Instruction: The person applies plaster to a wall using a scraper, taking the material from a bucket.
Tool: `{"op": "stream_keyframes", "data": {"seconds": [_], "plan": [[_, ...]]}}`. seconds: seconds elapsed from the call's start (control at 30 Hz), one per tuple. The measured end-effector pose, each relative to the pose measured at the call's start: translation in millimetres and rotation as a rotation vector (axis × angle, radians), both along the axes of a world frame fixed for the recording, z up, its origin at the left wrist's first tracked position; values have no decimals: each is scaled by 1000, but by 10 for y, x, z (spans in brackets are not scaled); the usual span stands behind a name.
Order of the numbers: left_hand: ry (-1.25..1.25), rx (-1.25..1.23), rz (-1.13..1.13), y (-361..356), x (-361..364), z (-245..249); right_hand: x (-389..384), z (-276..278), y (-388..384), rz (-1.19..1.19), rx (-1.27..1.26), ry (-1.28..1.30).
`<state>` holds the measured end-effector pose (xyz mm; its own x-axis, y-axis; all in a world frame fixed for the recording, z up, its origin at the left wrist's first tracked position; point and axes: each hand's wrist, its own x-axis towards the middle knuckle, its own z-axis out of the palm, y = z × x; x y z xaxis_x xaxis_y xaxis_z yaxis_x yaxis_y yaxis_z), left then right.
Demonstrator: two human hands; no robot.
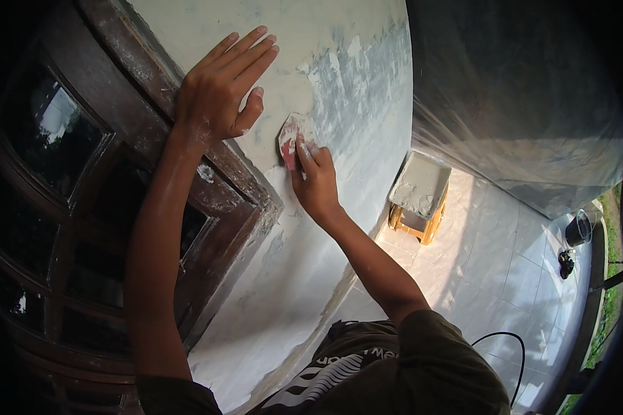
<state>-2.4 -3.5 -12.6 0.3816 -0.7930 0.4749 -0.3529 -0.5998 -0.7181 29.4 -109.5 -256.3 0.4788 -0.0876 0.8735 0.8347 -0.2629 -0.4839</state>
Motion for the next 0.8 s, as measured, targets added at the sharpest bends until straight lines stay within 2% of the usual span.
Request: {"op": "stream_keyframes", "data": {"seconds": [0.13, 0.2, 0.27, 0.4, 0.47, 0.57, 0.6, 0.67, 0.8], "plan": [[-5, 13, -5, 19, 16, -4, -568, -321, -87, 216, 54, 78], [1, 5, -8, 11, 5, -7, -457, -103, -202, 190, 112, 154], [-1, -1, -15, 14, 9, -10, -91, 123, -201, 128, 284, 111], [30, -7, -2, 37, 31, -16, 467, 345, -126, -73, 160, 22], [31, -8, -4, 36, 30, -23, 409, 276, -57, -56, 43, -9], [34, -10, 0, 35, 27, -17, -95, 47, 0, 27, -17, -52], [15, -4, -6, 23, 23, -10, -302, -80, 8, 111, -24, 12], [-2, 3, -9, 21, 20, 1, -606, -241, -34, 190, 31, -35], [0, 3, -20, 25, 20, -28, -385, 53, -156, 164, 162, 58]]}}
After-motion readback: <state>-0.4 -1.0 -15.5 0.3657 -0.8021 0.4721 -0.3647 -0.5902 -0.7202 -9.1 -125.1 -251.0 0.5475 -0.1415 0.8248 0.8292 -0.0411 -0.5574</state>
